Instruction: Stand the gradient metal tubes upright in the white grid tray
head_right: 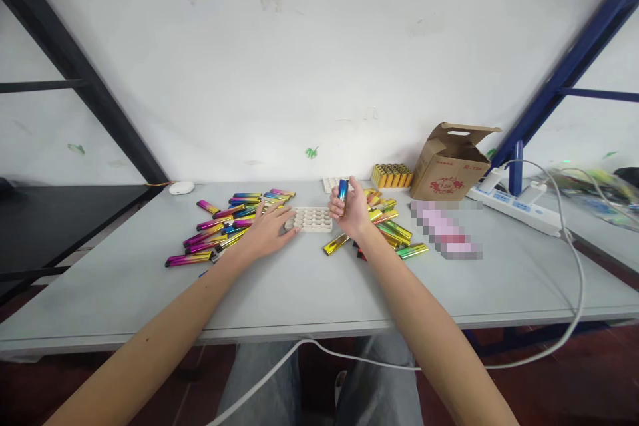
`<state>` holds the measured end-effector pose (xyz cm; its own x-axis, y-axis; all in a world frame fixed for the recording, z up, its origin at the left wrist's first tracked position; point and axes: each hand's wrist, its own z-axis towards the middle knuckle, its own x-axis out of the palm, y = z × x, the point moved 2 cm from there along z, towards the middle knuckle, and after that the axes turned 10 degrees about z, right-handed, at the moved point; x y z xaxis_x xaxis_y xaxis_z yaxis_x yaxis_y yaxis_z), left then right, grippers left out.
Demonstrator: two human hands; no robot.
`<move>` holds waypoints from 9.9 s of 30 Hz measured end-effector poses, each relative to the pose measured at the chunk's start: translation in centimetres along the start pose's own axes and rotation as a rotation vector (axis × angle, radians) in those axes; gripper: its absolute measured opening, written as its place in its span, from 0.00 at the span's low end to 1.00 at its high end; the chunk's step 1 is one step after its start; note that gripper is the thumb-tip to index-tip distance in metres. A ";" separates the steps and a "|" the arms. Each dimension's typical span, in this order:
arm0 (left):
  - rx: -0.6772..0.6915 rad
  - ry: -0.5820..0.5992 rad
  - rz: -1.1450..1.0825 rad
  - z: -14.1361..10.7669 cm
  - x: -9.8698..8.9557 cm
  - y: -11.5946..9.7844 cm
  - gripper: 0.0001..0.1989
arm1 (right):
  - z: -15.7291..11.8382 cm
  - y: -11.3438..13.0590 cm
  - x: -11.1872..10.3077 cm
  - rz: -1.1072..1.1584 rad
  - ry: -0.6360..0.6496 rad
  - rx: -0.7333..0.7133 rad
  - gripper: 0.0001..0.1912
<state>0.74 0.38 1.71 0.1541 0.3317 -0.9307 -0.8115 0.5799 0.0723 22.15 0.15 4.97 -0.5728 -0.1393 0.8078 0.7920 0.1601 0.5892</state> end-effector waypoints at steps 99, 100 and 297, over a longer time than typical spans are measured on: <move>-0.491 0.138 -1.943 1.4 -3.1 -0.6 0.22 | -0.7 -4.1 -0.2 -1.836 0.465 -0.386 0.22; -0.492 0.113 -1.934 1.4 -3.1 -0.5 0.22 | -0.7 -4.1 -0.1 -1.840 0.465 -0.385 0.22; -0.106 -0.340 -0.152 0.8 -0.7 1.3 0.21 | 4.2 -3.6 0.7 -0.942 0.081 -0.477 0.11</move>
<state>0.03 1.48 2.75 0.4405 0.4861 -0.7548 -0.8162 0.5670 -0.1112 18.02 3.56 3.56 -0.9971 -0.0752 0.0147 0.0467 -0.4441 0.8948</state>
